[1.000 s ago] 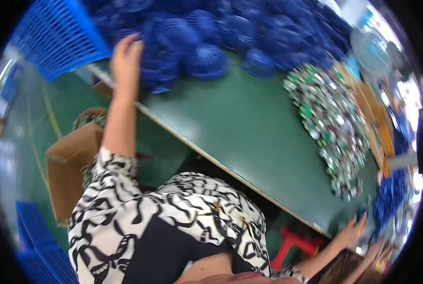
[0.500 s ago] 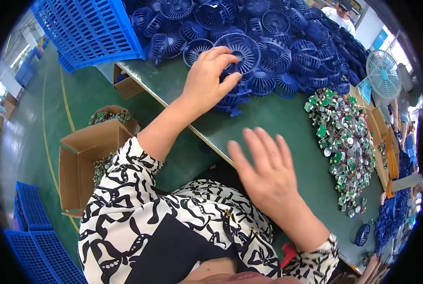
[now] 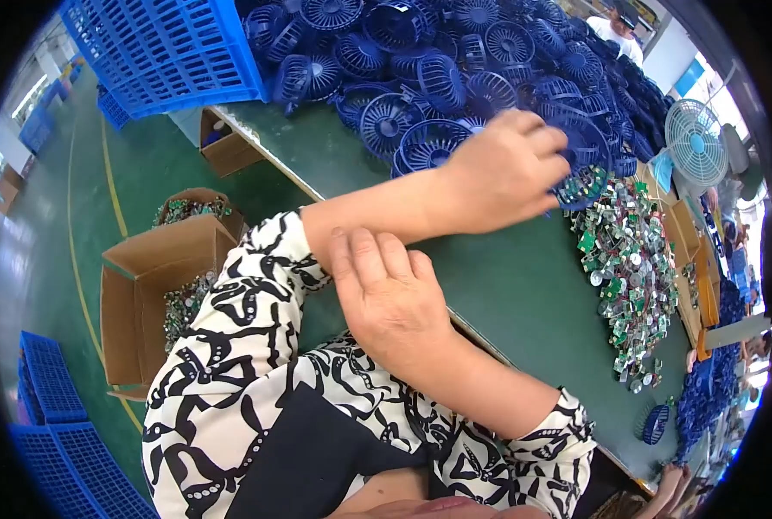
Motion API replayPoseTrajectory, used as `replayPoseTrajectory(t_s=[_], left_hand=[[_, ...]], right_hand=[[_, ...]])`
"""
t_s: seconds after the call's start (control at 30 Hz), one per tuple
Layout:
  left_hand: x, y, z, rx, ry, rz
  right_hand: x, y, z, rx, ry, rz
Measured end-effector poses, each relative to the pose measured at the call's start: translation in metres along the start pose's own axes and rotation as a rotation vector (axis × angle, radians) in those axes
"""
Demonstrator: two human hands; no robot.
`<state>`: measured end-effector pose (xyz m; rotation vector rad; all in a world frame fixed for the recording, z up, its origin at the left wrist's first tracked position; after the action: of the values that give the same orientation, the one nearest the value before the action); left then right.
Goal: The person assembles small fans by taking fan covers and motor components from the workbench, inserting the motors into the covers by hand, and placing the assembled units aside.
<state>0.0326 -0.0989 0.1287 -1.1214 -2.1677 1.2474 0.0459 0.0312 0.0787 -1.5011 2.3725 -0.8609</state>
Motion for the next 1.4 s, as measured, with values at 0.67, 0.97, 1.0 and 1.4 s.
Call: replayPoseTrajectory(t_s=[0.67, 0.97, 1.0, 1.4], left_hand=[[0.1, -0.026, 0.094, -0.389, 0.308, -0.025], [0.109, -0.015, 0.095, -0.43, 0.283, -0.074], [0.111, -0.012, 0.095, -0.442, 0.283, -0.074], [0.118, 0.042, 0.072, -0.6, 0.615, -0.159]], right_hand=[[-0.044, 0.055, 0.007, 0.196, -0.11, 0.187], [-0.012, 0.096, -0.03, 0.291, -0.118, 0.26], [-0.008, 0.103, -0.037, 0.236, -0.092, 0.284], [0.144, 0.363, -0.214, 0.356, 0.438, 1.328]])
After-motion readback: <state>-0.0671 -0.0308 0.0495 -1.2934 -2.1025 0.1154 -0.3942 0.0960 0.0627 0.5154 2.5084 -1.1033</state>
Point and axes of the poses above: each hand's wrist, its own y-axis away from the middle knuckle, its own z-axis out of the palm, x = y × z, the point moved 6 cm from there along -y, towards the middle knuckle
